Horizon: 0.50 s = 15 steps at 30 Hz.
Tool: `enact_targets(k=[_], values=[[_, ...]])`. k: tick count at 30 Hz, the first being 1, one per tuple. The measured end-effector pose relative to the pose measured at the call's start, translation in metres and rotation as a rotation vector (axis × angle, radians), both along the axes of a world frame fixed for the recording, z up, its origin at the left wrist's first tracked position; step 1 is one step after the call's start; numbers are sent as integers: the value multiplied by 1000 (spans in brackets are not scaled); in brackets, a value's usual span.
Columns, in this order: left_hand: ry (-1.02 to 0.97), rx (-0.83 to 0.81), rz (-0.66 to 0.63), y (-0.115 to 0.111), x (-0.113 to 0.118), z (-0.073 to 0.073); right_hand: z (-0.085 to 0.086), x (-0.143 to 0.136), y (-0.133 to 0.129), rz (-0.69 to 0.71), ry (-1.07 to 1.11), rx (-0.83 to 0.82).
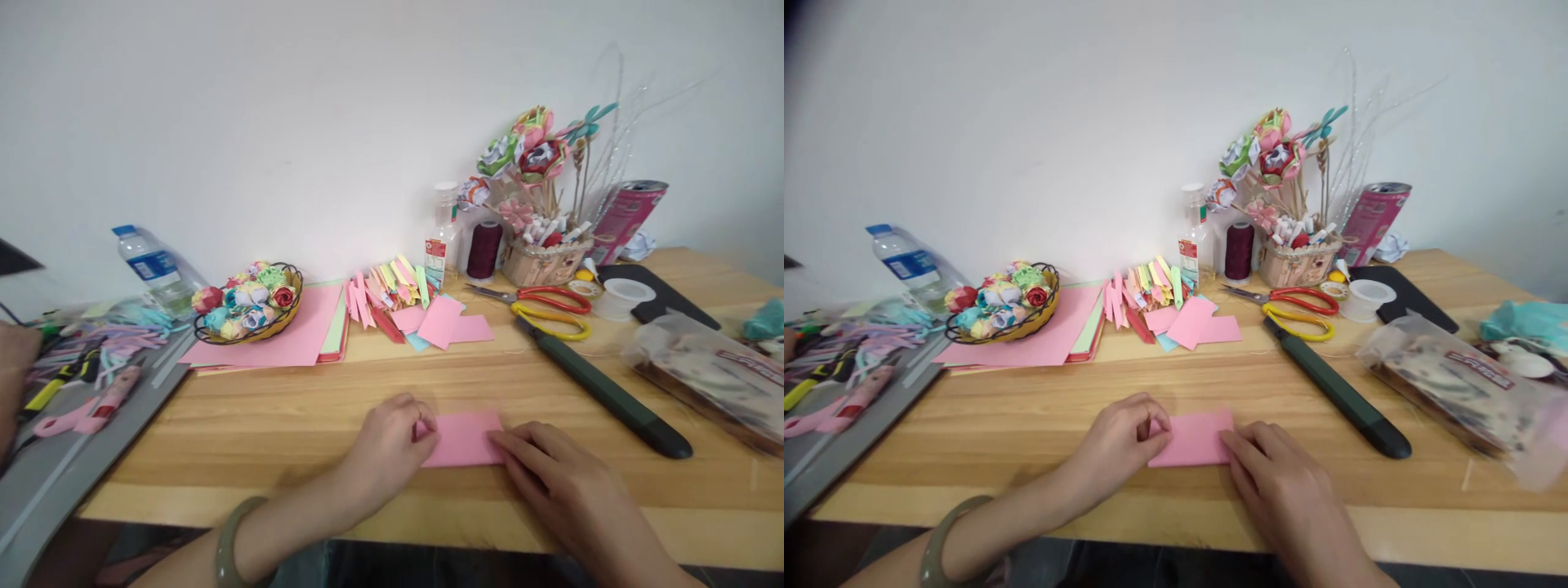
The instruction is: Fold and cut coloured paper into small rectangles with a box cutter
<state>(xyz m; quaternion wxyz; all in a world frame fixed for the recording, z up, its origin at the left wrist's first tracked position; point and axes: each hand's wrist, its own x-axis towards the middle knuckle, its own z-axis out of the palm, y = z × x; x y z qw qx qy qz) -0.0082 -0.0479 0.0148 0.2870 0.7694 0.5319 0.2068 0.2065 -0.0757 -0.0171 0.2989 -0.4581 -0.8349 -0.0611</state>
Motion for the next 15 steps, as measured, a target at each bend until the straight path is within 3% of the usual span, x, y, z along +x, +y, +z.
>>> enact_targets(k=[7, 15], values=[[110, 28, -17, -6, -4, -4, -3, -1, -1, -9, -42, 2], [313, 2, -52, 3, -2, 12, -2, -2, 0, 18, 26, -72]])
